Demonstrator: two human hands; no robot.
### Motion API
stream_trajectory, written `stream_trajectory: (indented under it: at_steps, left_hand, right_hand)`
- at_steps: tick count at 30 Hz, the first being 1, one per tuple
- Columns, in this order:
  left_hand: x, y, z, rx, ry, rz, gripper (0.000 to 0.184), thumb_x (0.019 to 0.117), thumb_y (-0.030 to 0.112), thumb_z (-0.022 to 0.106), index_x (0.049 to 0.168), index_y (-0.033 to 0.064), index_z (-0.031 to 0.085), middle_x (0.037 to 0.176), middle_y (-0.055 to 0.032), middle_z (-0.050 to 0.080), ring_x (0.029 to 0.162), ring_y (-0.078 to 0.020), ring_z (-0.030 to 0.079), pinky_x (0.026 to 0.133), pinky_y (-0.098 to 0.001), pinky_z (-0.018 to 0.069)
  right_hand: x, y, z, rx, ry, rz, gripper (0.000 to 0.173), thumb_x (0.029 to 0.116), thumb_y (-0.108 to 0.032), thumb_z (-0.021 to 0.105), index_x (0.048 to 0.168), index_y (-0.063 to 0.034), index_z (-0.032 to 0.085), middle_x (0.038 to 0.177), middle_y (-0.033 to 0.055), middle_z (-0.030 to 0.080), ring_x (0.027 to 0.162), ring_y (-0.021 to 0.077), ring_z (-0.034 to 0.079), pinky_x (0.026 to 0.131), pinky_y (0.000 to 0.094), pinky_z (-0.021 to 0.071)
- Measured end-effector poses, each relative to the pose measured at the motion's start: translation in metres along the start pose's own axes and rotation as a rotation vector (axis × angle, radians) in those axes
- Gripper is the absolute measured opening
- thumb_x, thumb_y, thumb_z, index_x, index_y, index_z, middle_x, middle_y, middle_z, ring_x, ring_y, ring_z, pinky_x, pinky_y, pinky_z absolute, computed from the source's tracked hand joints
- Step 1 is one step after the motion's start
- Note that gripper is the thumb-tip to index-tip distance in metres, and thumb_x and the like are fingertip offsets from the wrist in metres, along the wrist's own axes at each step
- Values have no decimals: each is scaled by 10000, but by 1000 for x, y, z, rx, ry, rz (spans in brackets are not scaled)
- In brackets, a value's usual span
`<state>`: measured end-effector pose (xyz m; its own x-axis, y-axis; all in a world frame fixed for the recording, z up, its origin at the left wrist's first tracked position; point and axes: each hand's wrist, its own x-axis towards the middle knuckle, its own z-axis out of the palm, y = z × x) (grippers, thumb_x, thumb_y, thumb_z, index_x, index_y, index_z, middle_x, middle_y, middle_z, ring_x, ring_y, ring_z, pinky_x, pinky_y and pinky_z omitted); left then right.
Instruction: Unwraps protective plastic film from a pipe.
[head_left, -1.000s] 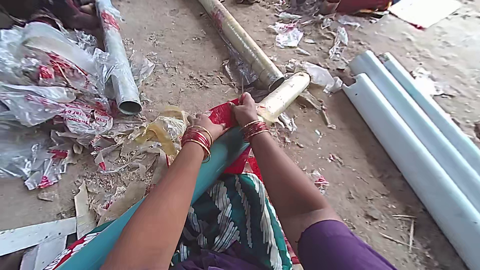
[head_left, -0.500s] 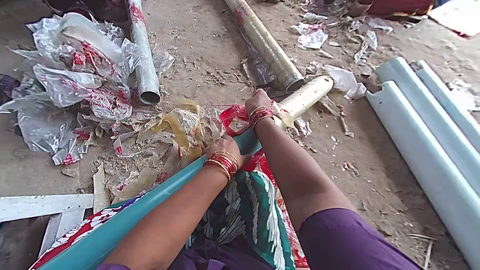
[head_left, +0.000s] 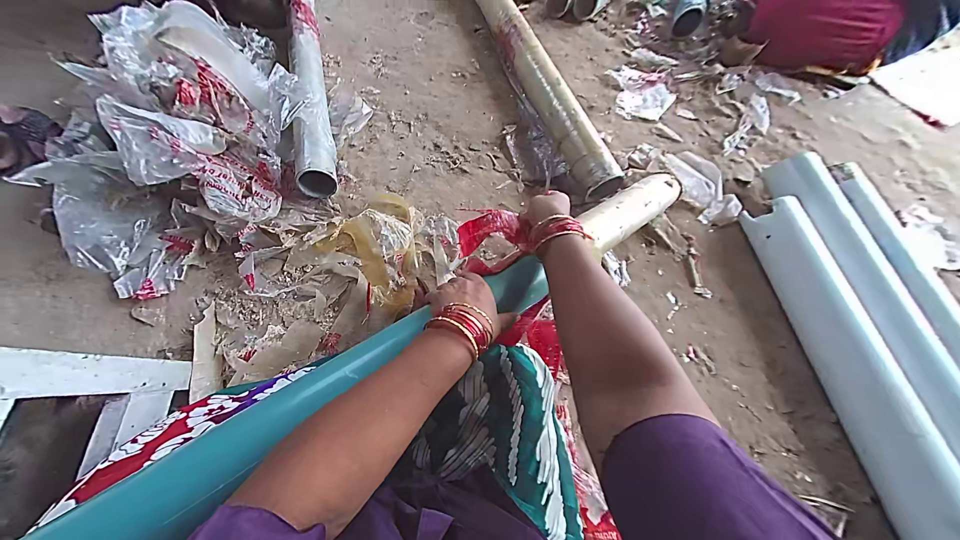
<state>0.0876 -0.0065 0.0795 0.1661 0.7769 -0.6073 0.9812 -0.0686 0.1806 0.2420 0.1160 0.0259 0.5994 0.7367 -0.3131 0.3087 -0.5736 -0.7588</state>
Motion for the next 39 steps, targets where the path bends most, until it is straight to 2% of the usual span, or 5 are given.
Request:
stream_trajectory:
  at_steps: [3, 8, 12, 22, 39]
  left_hand:
    - [2, 0, 1, -17, 0, -2, 1090, 844, 757, 650, 1451, -113, 398, 1337, -305, 587, 1253, -435, 596, 1025, -627, 462]
    - [2, 3, 4, -1, 22, -9, 1091, 842, 759, 652, 1460, -104, 401, 1359, -298, 575, 1258, -434, 593, 1028, -638, 454]
    - [-3, 5, 8, 24, 52, -7, 1061, 860, 759, 630, 1453, -94, 418, 1348, -299, 587, 1264, -444, 587, 1032, -645, 446]
    - [-13, 15, 19, 47, 97, -20, 1135, 861, 726, 663, 1526, -118, 297, 1427, -358, 490, 1294, -506, 533, 1054, -680, 406]
    - [-8, 6, 15, -12, 91, 37, 1101, 857, 704, 684, 1478, -141, 345, 1402, -355, 507, 1286, -485, 547, 1005, -641, 458]
  right_hand:
    - [0, 23, -36, 166, -155, -163, 300, 883, -18, 688, 1127, 6, 514, 951, 156, 611, 775, 232, 623, 674, 432, 548]
    - [-32, 75, -88, 120, -11, -133, 575, 1058, -642, 321, 1063, -96, 500, 670, -2, 434, 540, 120, 439, 519, 326, 405]
    - [-69, 93, -98, -118, 13, -148, 589, 1131, -398, 252, 1253, 58, 605, 1112, 300, 650, 1018, 436, 639, 878, 657, 461]
    - [-79, 87, -87, -641, 15, -1137, 231, 922, 91, 545, 1048, 43, 733, 934, 253, 716, 898, 449, 723, 765, 586, 578]
    - [-49, 95, -136, -1098, 161, -1256, 100, 916, 71, 589, 945, 104, 678, 847, 283, 688, 811, 478, 712, 656, 584, 557]
